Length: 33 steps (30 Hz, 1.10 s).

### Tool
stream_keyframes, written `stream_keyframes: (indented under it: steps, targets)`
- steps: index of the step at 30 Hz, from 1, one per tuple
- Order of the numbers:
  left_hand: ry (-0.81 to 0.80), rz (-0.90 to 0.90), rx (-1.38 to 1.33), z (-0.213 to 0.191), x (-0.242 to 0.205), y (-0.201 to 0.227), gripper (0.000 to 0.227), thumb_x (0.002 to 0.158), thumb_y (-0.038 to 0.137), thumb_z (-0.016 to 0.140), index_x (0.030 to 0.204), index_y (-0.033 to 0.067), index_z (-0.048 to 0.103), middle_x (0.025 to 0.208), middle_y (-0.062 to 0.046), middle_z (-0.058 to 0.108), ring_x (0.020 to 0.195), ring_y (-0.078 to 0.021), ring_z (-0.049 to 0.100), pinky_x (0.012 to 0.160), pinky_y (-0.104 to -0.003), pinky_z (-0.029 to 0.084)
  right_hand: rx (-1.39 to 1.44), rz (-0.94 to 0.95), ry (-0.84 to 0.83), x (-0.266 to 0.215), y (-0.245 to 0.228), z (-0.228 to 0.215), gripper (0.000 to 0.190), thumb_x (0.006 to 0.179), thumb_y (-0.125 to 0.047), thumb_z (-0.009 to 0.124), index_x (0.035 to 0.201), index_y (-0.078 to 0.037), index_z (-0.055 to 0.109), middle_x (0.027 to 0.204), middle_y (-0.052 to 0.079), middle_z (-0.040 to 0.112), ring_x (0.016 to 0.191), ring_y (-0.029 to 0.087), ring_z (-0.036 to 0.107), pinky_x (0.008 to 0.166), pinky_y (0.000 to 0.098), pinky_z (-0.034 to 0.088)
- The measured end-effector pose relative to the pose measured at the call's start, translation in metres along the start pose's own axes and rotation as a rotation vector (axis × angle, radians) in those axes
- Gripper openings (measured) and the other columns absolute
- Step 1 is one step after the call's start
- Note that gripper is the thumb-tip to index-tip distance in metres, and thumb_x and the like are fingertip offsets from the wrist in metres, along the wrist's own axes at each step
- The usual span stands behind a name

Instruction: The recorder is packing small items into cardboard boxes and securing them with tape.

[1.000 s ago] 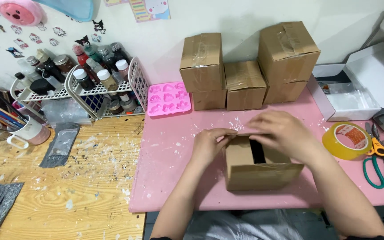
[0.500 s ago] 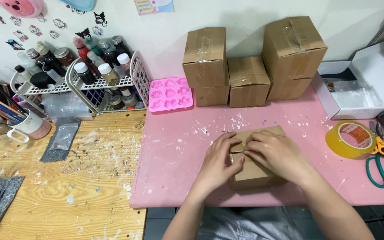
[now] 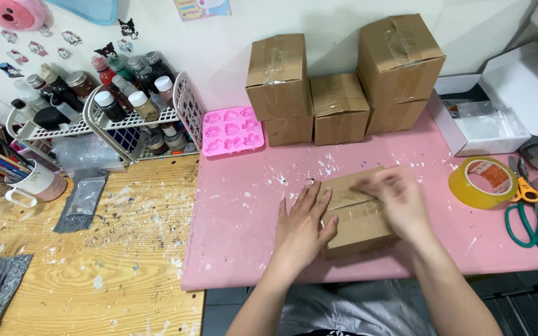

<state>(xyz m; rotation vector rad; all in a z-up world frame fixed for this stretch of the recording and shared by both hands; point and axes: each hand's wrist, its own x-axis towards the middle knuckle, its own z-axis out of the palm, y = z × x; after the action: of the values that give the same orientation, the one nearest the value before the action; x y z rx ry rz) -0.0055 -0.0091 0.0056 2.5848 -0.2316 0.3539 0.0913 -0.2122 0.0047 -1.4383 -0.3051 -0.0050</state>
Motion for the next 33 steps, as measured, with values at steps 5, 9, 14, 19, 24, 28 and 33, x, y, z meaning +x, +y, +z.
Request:
stream_keyframes:
  steps: [5,9,14,19,24,28,33]
  targets:
    - [0.006,-0.009,-0.04,-0.001,-0.003,-0.003,0.063,0.095,0.04,0.058,0.15,0.0104,0.048,0.162,-0.015,0.037,0.149,-0.0333,0.035,0.117,-0.065,0.018,0.587,-0.077,0.229,0.01,0.045,-0.082,0.01,0.11,-0.005,0.056,0.111,-0.008,0.065,0.113,0.012,0.074,0.107,0.026,0.073,0.1,0.0418,0.061]
    - [-0.021,-0.049,-0.045,-0.006,-0.005,-0.003,0.062,0.094,0.039,0.058,0.149,0.0116,0.048,0.163,-0.015,0.036,0.15,-0.0326,0.033,0.117,-0.065,0.019,0.75,-0.317,0.569,0.002,0.049,-0.165,0.005,0.112,-0.01,0.06,0.115,-0.005,0.059,0.119,0.011,0.073,0.112,0.025,0.074,0.103,0.0443,0.062]
    - [0.079,-0.006,0.163,0.016,0.022,-0.01,0.063,0.095,0.035,0.059,0.152,0.0112,0.043,0.159,-0.016,0.039,0.148,-0.0328,0.034,0.114,-0.067,0.019,0.548,-0.281,0.506,-0.028,0.006,-0.123,0.003,0.115,-0.012,0.063,0.115,-0.011,0.06,0.113,0.008,0.072,0.104,0.023,0.074,0.089,0.045,0.064]
    - [0.305,0.13,0.164,0.01,0.041,0.02,0.071,0.09,0.025,0.062,0.156,0.0062,0.045,0.157,-0.014,0.049,0.153,-0.0373,0.036,0.127,-0.059,0.02,0.368,-0.173,0.359,-0.042,0.018,-0.068,0.006,0.109,-0.005,0.061,0.114,-0.008,0.062,0.103,0.008,0.071,0.09,0.022,0.072,0.075,0.0419,0.062]
    - [0.215,0.36,-0.153,-0.007,0.026,0.069,0.041,0.08,0.036,0.078,0.113,0.013,0.072,0.132,-0.007,0.062,0.135,-0.0306,0.05,0.114,-0.077,-0.002,0.324,-0.164,0.277,-0.056,0.031,-0.03,0.012,0.107,-0.005,0.059,0.118,0.0,0.063,0.106,0.017,0.073,0.089,0.024,0.071,0.08,0.0367,0.06]
    - [0.337,0.359,-0.143,0.001,0.022,0.061,0.013,0.084,0.031,0.08,0.092,0.0217,0.075,0.13,-0.001,0.065,0.14,-0.0312,0.049,0.12,-0.076,0.002,0.311,-0.246,0.234,-0.069,0.032,-0.026,0.014,0.106,-0.003,0.06,0.119,0.002,0.063,0.109,0.019,0.073,0.095,0.026,0.073,0.085,0.0373,0.061]
    - [0.446,0.327,-0.13,-0.009,0.011,0.066,0.016,0.084,0.021,0.079,0.099,0.0177,0.08,0.115,-0.004,0.071,0.119,-0.0306,0.06,0.113,-0.06,0.035,-0.09,-0.661,-0.048,-0.077,0.016,-0.037,0.009,0.1,0.0,0.065,0.109,0.0,0.066,0.116,0.019,0.072,0.12,0.034,0.071,0.105,0.044,0.061]
